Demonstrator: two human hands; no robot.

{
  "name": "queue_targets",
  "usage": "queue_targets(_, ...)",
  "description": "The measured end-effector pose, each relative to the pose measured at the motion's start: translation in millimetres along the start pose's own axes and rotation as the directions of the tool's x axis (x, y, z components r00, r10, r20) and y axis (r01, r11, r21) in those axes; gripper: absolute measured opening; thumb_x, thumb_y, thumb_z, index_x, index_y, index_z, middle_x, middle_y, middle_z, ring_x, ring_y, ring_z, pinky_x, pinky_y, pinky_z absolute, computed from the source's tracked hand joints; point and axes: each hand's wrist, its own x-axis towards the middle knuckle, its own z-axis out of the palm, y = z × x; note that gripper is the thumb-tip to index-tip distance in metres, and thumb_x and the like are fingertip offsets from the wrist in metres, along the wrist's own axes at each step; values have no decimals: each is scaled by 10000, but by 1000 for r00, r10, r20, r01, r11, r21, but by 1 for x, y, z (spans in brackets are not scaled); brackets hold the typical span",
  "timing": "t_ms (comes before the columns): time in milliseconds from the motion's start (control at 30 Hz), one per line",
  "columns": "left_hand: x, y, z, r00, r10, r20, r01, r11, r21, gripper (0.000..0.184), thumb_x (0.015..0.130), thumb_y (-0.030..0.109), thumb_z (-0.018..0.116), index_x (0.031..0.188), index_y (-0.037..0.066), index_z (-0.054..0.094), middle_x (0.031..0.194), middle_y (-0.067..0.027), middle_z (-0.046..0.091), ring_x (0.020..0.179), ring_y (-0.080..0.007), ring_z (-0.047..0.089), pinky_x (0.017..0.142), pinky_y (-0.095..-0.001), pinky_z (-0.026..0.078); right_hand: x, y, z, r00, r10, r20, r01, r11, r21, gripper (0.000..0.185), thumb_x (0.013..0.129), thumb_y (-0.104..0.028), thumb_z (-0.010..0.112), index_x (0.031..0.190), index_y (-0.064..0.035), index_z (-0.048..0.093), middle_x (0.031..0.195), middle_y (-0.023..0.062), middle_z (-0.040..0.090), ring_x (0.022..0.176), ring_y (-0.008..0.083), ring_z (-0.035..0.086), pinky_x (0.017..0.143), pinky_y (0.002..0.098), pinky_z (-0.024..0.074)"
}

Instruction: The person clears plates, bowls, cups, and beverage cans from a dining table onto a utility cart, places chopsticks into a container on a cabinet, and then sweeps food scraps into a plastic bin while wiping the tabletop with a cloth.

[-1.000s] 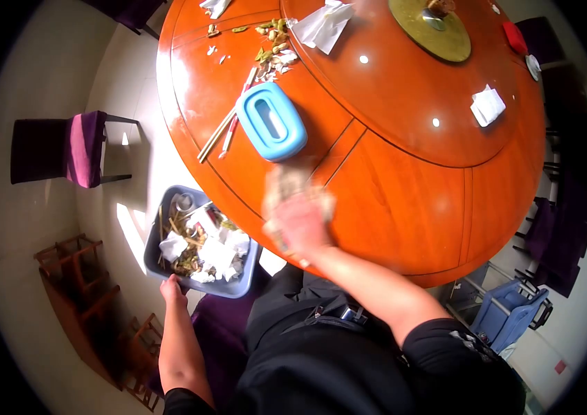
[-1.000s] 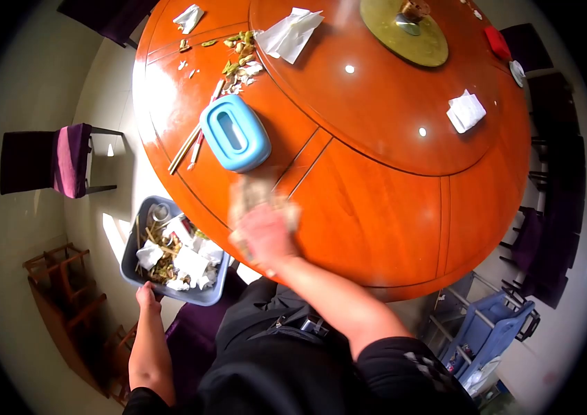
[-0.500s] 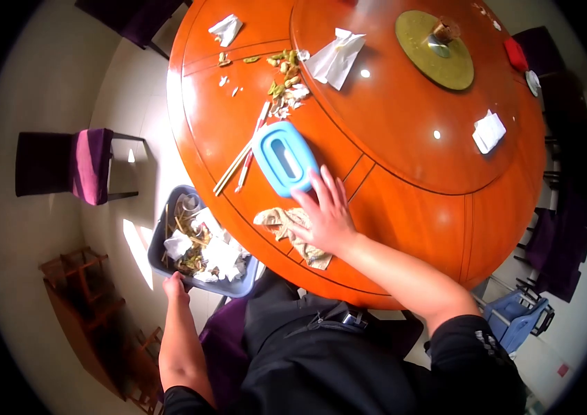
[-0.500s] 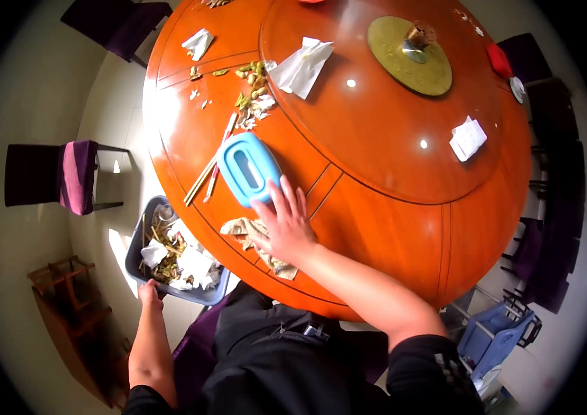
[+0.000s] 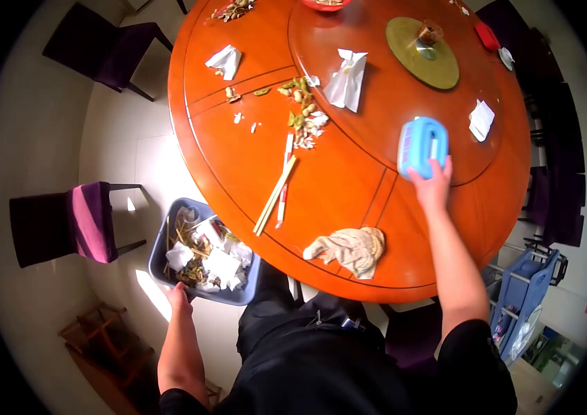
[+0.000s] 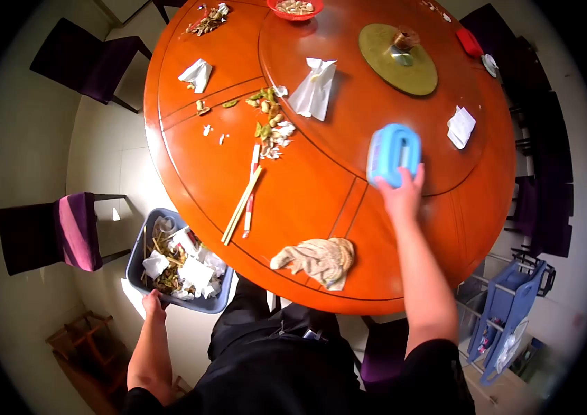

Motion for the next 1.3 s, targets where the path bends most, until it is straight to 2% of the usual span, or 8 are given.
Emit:
queue_targets(100,-11,22,20,995,59,76,-70,988,141,41,654,20,543,623,28,517,580,-8,471,491,-132,419,468,-287,340,3,19,-13,963,88,-256,-119,987,-108,580,764,-278,740,1250,-51,520,1443,267,272,1293,417,339,1053,435,337)
queue_targets(167,-35,48,36,988,101,115,-132,943,305,51,652,23,541,609,32,515,569,-10,464,493,-130,419,468,-289,344,-51,1,-21,991,-110,75,82,946,315,569,767,-309,710,1264,-98,532,1443,191,328,1320,365,323,1073,455,301)
queue_targets(233,-32,62,44,981,105,165,-153,936,316,37,658,9,531,630,31,521,578,-13,474,506,-131,430,473,-288,345,-100,-33,-50,566,-467,680,589,806,63,535,771,-332,665,1259,-144,555,1406,125,404,1314,305,350,1095,475,256)
queue_targets(300,-42,83,59,971,83,225,-154,936,316,23,654,7,541,651,22,523,585,-26,466,519,-146,444,482,-292,370,-153,-1,-30,374,-690,620,745,621,241,490,739,-355,647,1186,-158,601,1358,114,455,1300,293,365,1101,490,232)
queue_targets(533,-12,79,81,944,91,316,-183,943,276,37,679,-11,554,689,18,534,612,-18,509,551,-132,458,521,-281,373,-140,-70,-10,910,-308,278,349,930,-111,391,667,-271,670,1019,-107,629,1229,110,519,1175,304,456,992,476,342)
queue_targets(867,-2,73,101,946,105,306,-183,953,241,45,663,-27,534,658,18,526,588,-3,482,523,-117,430,491,-274,340,-134,-148,75,669,427,609,-514,857,-36,332,718,-216,711,959,-24,587,873,177,655,875,354,630,785,437,494)
queue_targets(1233,15,70,98,955,125,269,-187,957,221,19,660,-18,539,646,-6,544,594,-36,516,517,-139,459,483,-287,362,-130,-155,81,704,447,552,-556,831,37,394,737,-309,682,980,-13,589,925,183,659,892,335,636,778,437,499)
queue_targets(1300,16,72,98,956,120,267,-178,962,205,16,659,-18,539,648,-8,546,594,-37,519,517,-142,464,485,-288,366,-125,-160,86,760,369,535,-326,929,-177,298,725,-275,688,903,-48,614,880,157,667,828,330,640,737,403,506)
